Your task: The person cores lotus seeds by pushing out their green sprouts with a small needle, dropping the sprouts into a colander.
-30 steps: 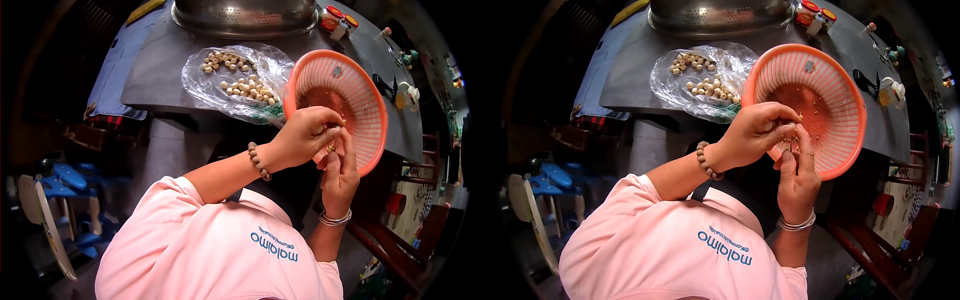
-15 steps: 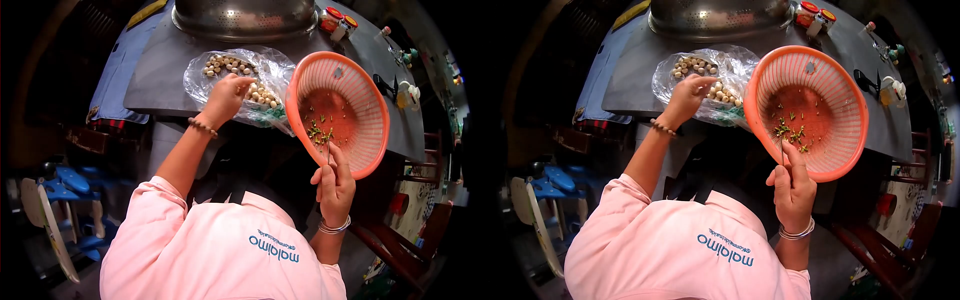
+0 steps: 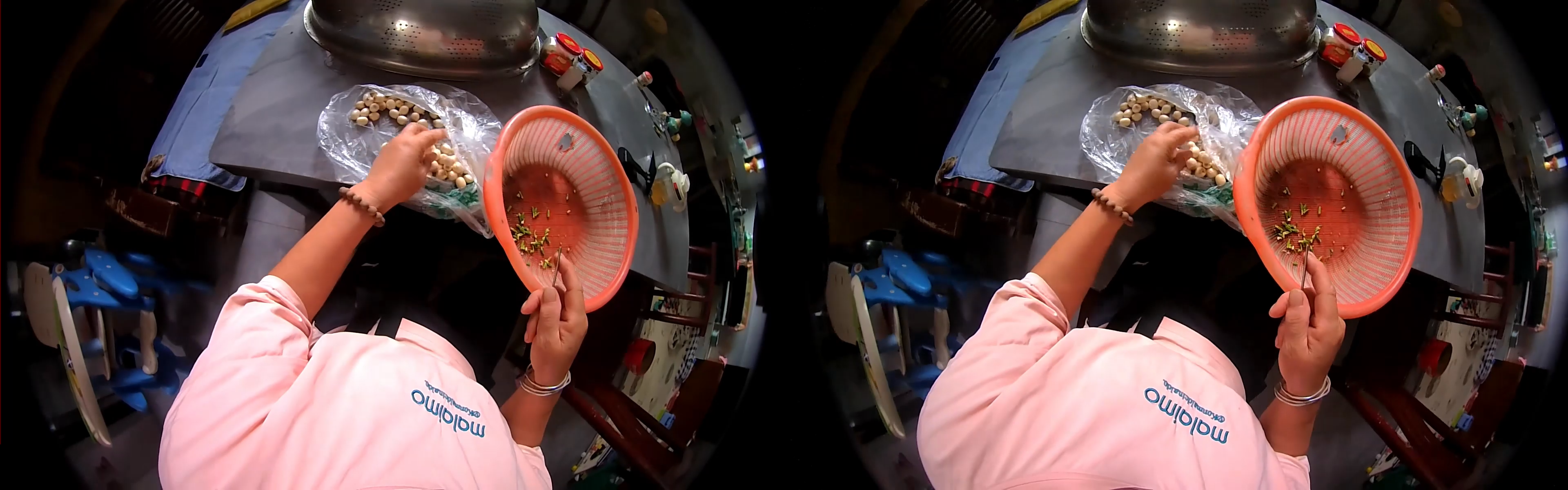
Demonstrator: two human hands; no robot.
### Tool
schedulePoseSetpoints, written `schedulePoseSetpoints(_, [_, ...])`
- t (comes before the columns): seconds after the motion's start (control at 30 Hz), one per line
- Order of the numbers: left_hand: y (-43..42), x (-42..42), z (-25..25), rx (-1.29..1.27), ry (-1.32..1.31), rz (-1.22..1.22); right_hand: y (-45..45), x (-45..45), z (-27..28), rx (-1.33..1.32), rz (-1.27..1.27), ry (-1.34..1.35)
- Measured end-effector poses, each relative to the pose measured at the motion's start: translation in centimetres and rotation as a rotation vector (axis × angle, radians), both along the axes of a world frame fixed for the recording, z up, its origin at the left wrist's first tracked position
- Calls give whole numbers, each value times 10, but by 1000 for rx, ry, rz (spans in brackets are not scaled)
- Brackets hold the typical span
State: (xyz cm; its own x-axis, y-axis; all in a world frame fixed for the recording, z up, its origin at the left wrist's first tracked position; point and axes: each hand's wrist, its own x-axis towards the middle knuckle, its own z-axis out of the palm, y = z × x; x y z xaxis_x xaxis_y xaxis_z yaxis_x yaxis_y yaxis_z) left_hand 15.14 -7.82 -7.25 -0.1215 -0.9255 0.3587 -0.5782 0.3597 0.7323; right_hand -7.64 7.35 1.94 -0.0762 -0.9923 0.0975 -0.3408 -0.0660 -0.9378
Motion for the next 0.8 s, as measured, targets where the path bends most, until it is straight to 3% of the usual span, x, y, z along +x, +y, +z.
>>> schedulePoseSetpoints(0.07, [-2, 4, 3, -22, 81, -2, -1, 0, 0, -5, -10, -14])
schedulePoseSetpoints(0.13, [-1, 10, 14, 379, 735, -45, -1, 0, 0, -7, -18, -23])
schedulePoseSetpoints(0.2, [4, 12, 22, 497, 1196, -34, -1, 0, -1, -8, -29, -30])
schedulePoseSetpoints(0.27, [7, 17, 14, 629, 1580, -164, -1, 0, -2, -22, -2, -57])
schedulePoseSetpoints(0.3, [10, 12, 17, 637, 1580, -168, -1, 1, -3, -19, -9, -55])
schedulePoseSetpoints(0.37, [26, -3, 33, 852, 1909, -103, -1, 1, -4, -40, 8, -78])
schedulePoseSetpoints(0.57, [55, -49, 60, 919, 2023, -281, 0, 1, -4, -60, -13, -125])
schedulePoseSetpoints(0.8, [58, -90, 77, 887, 1993, -299, 3, -4, -2, -88, -73, -67])
